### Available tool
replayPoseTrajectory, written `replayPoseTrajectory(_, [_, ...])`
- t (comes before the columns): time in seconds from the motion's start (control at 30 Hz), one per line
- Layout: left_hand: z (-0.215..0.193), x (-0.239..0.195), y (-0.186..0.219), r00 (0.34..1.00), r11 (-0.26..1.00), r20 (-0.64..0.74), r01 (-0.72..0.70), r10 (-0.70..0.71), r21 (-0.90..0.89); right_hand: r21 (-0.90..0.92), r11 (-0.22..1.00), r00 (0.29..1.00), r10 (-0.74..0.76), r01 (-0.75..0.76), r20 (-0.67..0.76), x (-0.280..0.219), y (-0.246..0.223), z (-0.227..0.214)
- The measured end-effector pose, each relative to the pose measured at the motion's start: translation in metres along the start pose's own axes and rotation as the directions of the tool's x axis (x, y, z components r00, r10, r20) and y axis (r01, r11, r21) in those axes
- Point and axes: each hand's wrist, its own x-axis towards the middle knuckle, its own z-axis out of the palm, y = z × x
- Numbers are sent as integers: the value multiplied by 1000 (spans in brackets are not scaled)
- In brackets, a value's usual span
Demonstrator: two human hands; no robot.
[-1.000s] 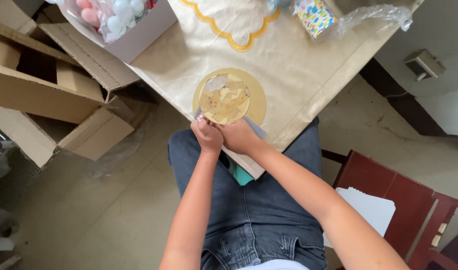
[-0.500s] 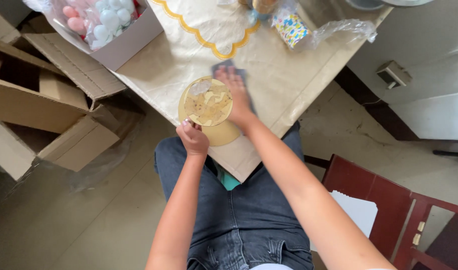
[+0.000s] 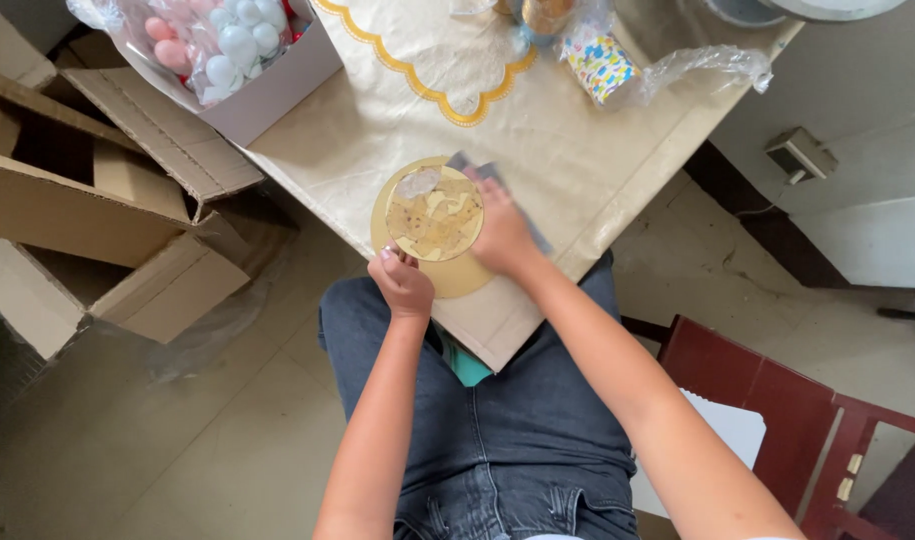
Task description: Cleaning and wiping a gold decorative cake stand with a cloth.
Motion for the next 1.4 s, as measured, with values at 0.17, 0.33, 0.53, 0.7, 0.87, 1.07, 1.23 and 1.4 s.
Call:
replayPoseTrajectory(0.17, [-20,0,-44,999,992,-16,-48,50,117,-298,954,986,-31,-20,-165,1,20,7])
replayPoseTrajectory(0.33, [-6,1,-17,995,980,-12,-96,99,176,-362,928,965,-7,-92,-263,12,-7,35])
replayPoseTrajectory(0.53, [-2,1,1,990,960,23,-143,142,240,62,998,996,-22,27,-88,-4,-80,51])
replayPoseTrajectory(0.7, [-16,3,-30,989,935,29,-144,142,325,389,919,997,73,-68,2,-21,-120,19])
replayPoseTrajectory(0.87, [-2,1,0,986,967,64,-161,151,200,-34,987,987,-158,157,-38,-46,-91,52])
replayPoseTrajectory(1.07, [-1,-3,5,991,982,55,-132,125,133,-191,957,971,-234,220,-54,-68,-81,60])
replayPoseTrajectory(1.23, [-1,-2,5,992,977,45,-125,119,174,-210,940,962,-275,268,-1,-80,-83,42])
replayPoseTrajectory(1.4, [0,0,8,991,944,14,-129,131,304,-207,959,981,-179,191,77,-87,-69,28])
